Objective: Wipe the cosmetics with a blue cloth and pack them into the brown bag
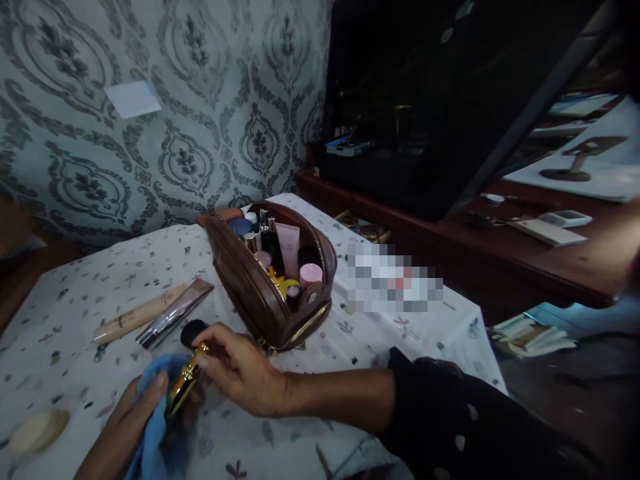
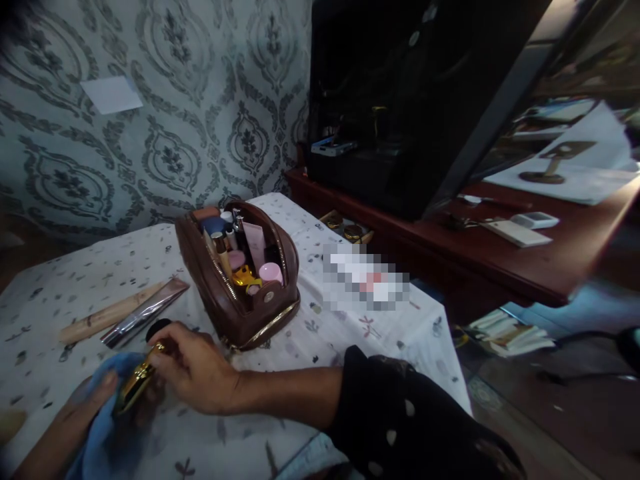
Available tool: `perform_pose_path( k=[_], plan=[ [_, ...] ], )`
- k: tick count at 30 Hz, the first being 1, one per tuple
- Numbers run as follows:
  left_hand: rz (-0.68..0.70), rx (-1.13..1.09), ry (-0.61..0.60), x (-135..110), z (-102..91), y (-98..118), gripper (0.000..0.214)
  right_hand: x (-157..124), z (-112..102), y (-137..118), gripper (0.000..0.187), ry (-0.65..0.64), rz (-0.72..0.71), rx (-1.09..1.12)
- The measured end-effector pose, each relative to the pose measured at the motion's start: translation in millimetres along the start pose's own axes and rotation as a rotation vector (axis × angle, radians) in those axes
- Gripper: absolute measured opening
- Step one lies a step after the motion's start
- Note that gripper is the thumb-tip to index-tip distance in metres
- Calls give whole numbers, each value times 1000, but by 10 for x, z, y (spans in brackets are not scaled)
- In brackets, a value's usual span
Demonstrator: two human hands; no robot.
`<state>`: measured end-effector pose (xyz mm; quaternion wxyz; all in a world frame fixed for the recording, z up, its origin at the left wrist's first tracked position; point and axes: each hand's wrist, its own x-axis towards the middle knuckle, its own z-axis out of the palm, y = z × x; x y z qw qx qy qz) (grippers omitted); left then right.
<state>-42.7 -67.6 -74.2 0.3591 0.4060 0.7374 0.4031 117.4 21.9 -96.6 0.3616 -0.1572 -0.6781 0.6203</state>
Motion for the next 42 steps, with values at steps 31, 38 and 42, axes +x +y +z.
perform_pose_path(
  k=[31, 38, 42],
  plan=[
    [429, 73, -214, 99, -179, -47, 36, 97, -11, 9, 34, -21, 121, 136],
    [159, -140, -326, 87, -243, -55, 47, 80, -37, -47, 28, -114, -24, 32],
    [118, -187, -354, 108, -263, -70, 52, 76, -43, -70, 26, -133, -69, -8]
  ],
)
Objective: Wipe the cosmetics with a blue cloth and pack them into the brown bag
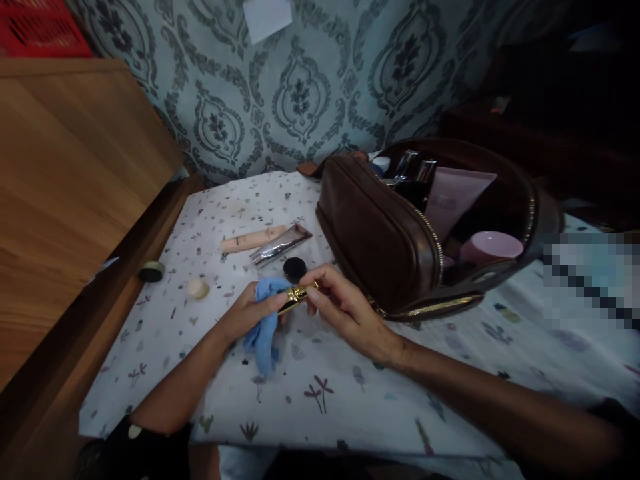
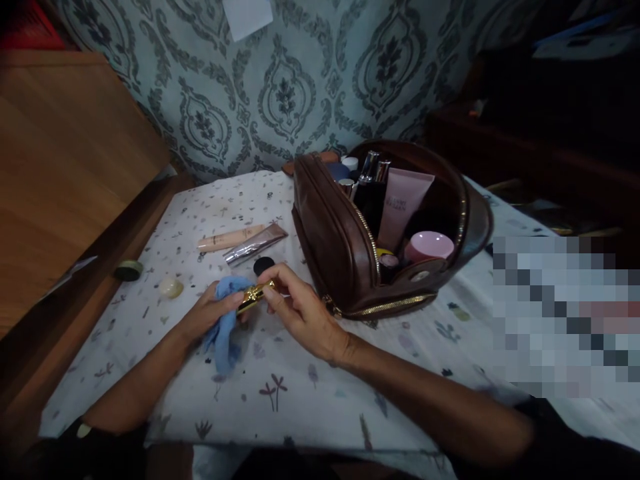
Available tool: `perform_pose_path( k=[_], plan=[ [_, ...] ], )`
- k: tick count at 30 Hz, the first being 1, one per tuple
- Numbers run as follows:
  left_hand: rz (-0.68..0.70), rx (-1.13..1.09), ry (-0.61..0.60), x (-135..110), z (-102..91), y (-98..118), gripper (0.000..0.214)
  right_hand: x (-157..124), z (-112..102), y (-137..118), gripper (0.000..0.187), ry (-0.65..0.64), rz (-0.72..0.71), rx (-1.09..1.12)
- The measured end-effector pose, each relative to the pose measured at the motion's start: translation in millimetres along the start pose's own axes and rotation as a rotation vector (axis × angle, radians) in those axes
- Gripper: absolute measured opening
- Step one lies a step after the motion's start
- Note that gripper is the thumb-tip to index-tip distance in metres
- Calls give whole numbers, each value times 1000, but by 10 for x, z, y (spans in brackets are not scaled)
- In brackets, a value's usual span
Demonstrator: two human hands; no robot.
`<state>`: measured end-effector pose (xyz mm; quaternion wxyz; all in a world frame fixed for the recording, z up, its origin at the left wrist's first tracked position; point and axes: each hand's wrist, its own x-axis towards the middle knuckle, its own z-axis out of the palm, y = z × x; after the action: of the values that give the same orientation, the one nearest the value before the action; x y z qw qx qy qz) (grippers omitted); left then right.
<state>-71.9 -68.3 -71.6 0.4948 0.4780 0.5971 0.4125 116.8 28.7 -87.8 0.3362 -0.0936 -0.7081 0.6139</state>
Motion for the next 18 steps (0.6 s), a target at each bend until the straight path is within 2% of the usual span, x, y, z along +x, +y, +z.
perform_pose_path(
  k=[5, 8, 12, 15, 18],
  plan=[
    [161, 62, 78, 13, 46, -11, 38, 23, 8, 31, 32, 49, 115, 44],
    [213, 134, 108, 4, 77, -21, 33, 29, 9, 33, 35, 57, 157, 48],
    [286, 287, 125, -14, 97, -29, 39, 4, 29, 18, 35, 90, 166, 86],
    [289, 394, 105, -30, 101, 10, 50, -25, 54, 21, 36, 83, 183, 121],
    [216, 389, 62, -75, 98, 70, 40, -39, 69, 28, 40, 70, 185, 153]
  ],
)
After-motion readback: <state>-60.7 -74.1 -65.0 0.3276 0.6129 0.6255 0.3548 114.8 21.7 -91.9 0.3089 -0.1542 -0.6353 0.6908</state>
